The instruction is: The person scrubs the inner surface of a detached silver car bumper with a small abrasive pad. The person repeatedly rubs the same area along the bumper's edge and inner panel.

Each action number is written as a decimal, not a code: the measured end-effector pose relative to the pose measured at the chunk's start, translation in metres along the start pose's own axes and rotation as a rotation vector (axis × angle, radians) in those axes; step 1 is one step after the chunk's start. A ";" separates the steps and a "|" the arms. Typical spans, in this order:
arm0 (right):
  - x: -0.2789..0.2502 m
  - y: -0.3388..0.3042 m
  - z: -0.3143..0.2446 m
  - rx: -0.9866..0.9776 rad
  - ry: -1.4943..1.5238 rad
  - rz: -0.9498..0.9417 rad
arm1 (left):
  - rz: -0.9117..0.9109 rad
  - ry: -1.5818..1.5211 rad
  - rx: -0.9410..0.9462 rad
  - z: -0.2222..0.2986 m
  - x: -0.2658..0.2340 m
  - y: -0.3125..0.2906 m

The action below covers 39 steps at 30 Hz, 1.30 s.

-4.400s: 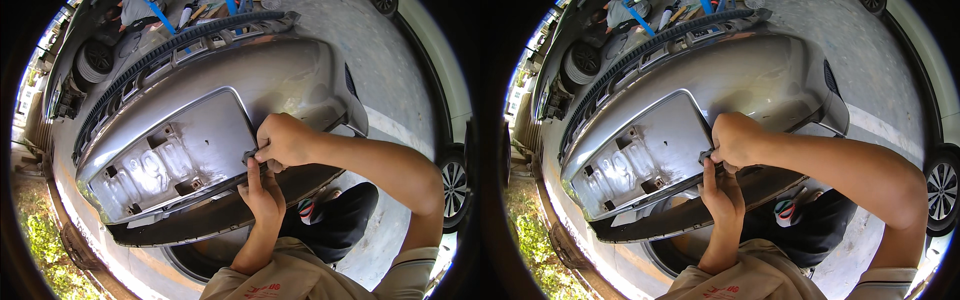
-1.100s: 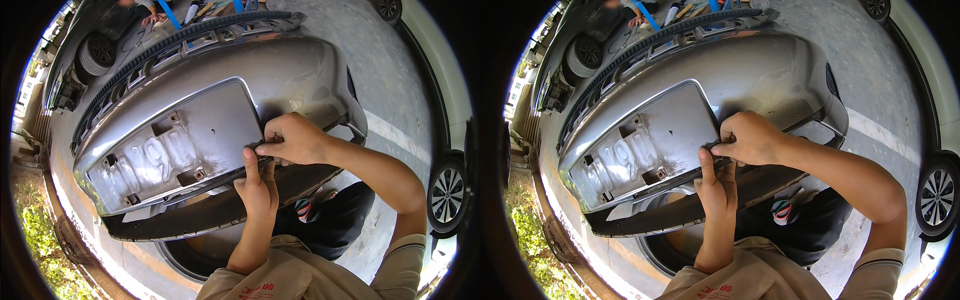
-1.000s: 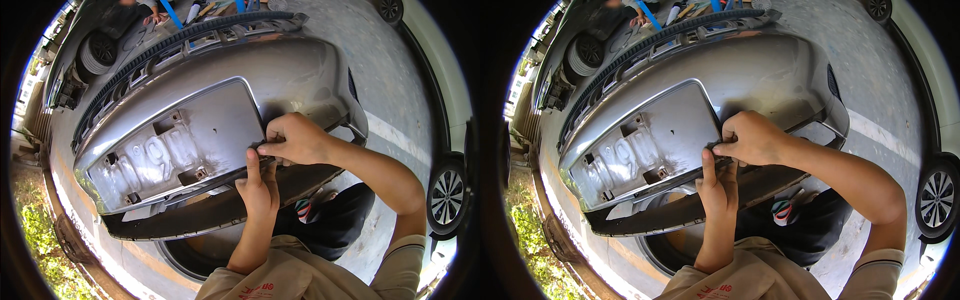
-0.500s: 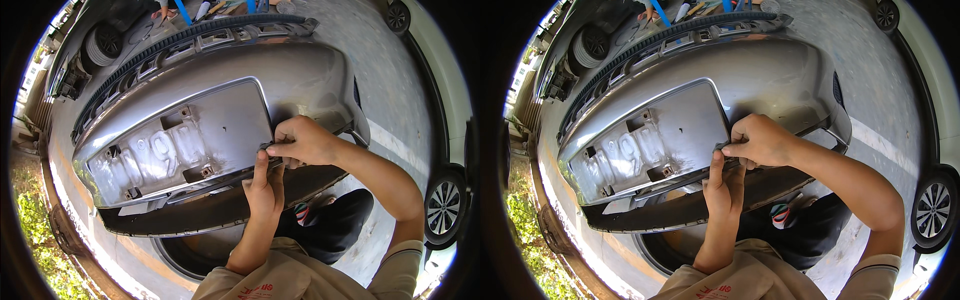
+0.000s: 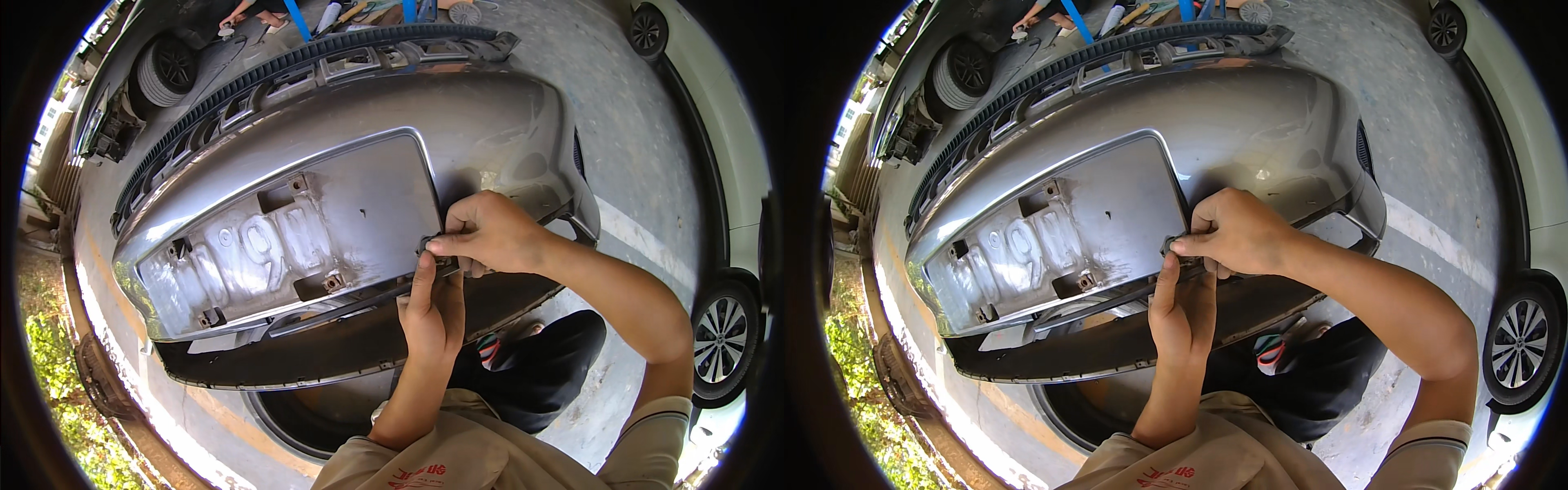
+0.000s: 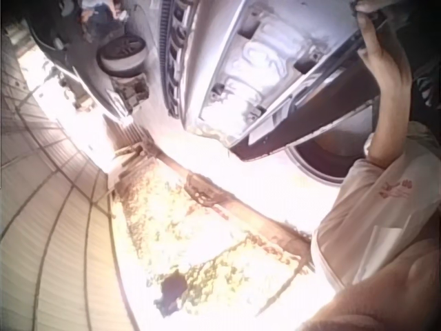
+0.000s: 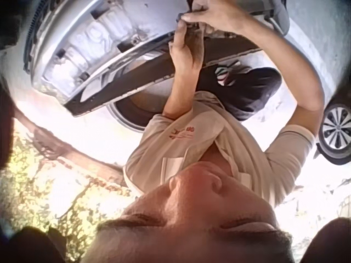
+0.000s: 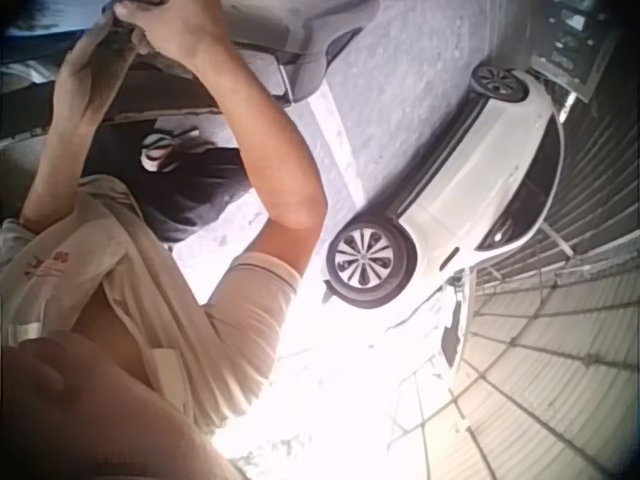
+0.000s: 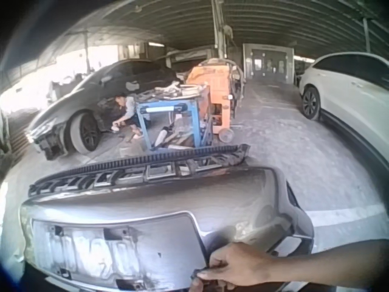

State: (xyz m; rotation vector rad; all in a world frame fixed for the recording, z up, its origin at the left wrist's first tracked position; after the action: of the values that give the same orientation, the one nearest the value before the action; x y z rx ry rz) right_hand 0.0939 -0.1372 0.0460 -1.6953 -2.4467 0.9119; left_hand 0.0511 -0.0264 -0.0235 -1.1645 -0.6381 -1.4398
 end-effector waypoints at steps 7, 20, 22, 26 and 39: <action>0.000 0.001 -0.003 0.028 -0.012 -0.010 | -0.013 0.070 0.115 0.004 0.004 -0.003; -0.020 -0.002 -0.001 -0.033 -0.012 -0.207 | 0.113 0.198 0.160 0.004 0.010 -0.004; -0.022 -0.002 -0.003 -0.034 -0.013 -0.236 | 0.117 0.227 0.197 0.006 0.015 -0.005; -0.020 0.001 0.002 -0.081 0.010 -0.282 | 0.100 0.316 0.227 0.006 0.011 -0.005; -0.020 0.012 0.004 -0.126 0.018 -0.367 | 0.131 0.283 0.229 0.004 0.012 0.000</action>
State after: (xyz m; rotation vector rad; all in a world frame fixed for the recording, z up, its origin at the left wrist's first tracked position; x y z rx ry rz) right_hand 0.1109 -0.1532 0.0434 -1.2086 -2.7219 0.7076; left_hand 0.0535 -0.0276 -0.0114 -0.7910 -0.5034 -1.3490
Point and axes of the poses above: each hand's wrist, its own y-axis towards the middle knuckle, its own x-axis out of the palm, z = x × y, the point moved 7 cm from there along y, towards the middle knuckle, and after that the axes turned 3 degrees about -z, right-handed, at the moved point
